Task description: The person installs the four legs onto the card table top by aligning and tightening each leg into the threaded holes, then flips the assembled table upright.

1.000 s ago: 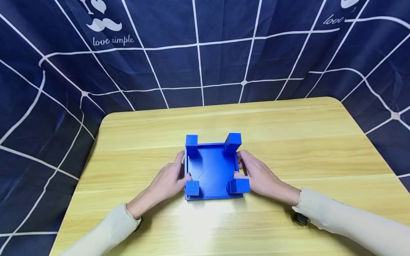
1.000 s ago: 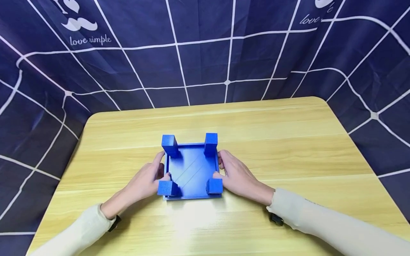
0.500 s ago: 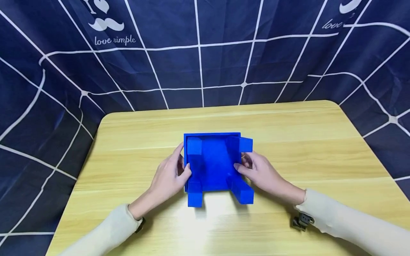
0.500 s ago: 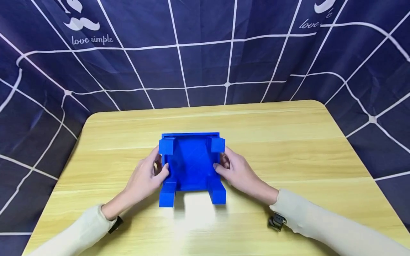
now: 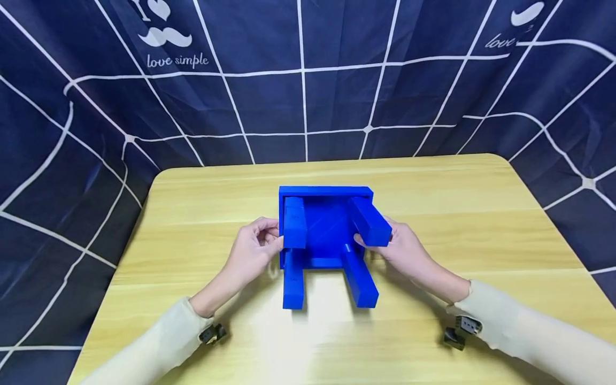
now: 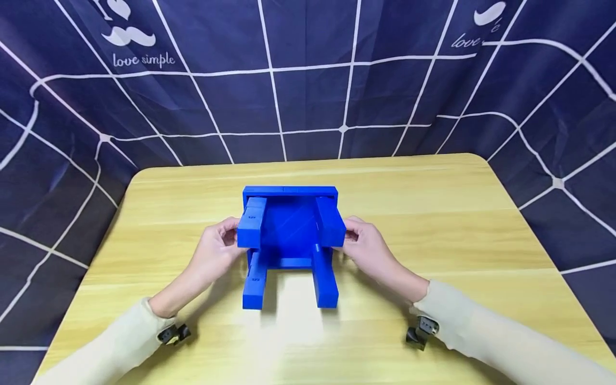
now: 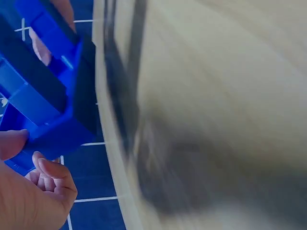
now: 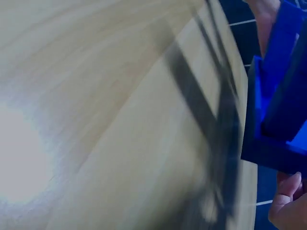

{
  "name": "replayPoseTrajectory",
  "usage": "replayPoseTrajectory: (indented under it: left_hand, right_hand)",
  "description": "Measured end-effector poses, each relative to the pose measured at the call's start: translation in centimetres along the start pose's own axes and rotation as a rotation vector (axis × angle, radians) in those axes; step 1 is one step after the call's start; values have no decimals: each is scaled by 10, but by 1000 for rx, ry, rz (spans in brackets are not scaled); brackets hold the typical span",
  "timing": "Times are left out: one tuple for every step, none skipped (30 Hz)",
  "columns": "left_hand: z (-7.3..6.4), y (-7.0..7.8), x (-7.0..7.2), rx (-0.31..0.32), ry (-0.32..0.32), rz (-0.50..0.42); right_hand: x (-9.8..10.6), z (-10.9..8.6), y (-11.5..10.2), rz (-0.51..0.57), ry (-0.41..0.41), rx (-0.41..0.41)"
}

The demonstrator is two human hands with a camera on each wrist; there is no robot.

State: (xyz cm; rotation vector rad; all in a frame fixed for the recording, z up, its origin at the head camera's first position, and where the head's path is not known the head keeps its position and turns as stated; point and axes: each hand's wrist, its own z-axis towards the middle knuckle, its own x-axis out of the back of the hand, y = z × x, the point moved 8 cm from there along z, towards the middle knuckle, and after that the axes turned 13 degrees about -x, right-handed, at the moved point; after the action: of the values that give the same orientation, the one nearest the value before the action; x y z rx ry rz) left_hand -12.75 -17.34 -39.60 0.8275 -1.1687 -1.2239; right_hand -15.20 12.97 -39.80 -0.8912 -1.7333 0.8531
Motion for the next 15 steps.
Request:
replayPoseTrajectory:
  left_hand:
    - [1,1,0,1,5,-6]
    - [3,2,0,-3,7,-15]
    - [4,3,0,-6,10,-24]
    - [6,4,1,-12,14,-34]
    - [7,6,1,-17,18,-47]
    - [8,8,2,-22,23,-59]
    - [9,9,2,-30,28,-71]
    - [10,11,3,-38,34,-82]
    - [10,13,4,-48,40,-84]
    - [10,16,5,-60,46,-84]
    - [10,19,7,-72,53,-82]
    - [11,21,9,-86,60,-76]
    - [11,24,10,-99,67,-73]
    - [11,27,11,-112,71,-69]
    - [12,30,11,-124,72,-63]
  right_hand:
    - [1,0,0,6,3,2]
    - [3,1,0,13,9,8]
    - [5,1,-2,17,14,23]
    - [6,1,-3,22,18,35]
    - [8,2,-4,32,18,50]
    - [9,2,-6,46,17,67]
    - [10,3,-8,66,10,80]
    - [11,3,-10,79,5,99]
    - [12,3,-12,92,-3,110]
    - [13,3,-13,112,-12,116]
    - [14,2,-15,132,-19,123]
    - [15,2,-16,143,-21,129]
    - [17,1,-18,155,-24,130]
    - [19,0,-19,165,-21,129]
    - [21,-1,-20,179,-17,127]
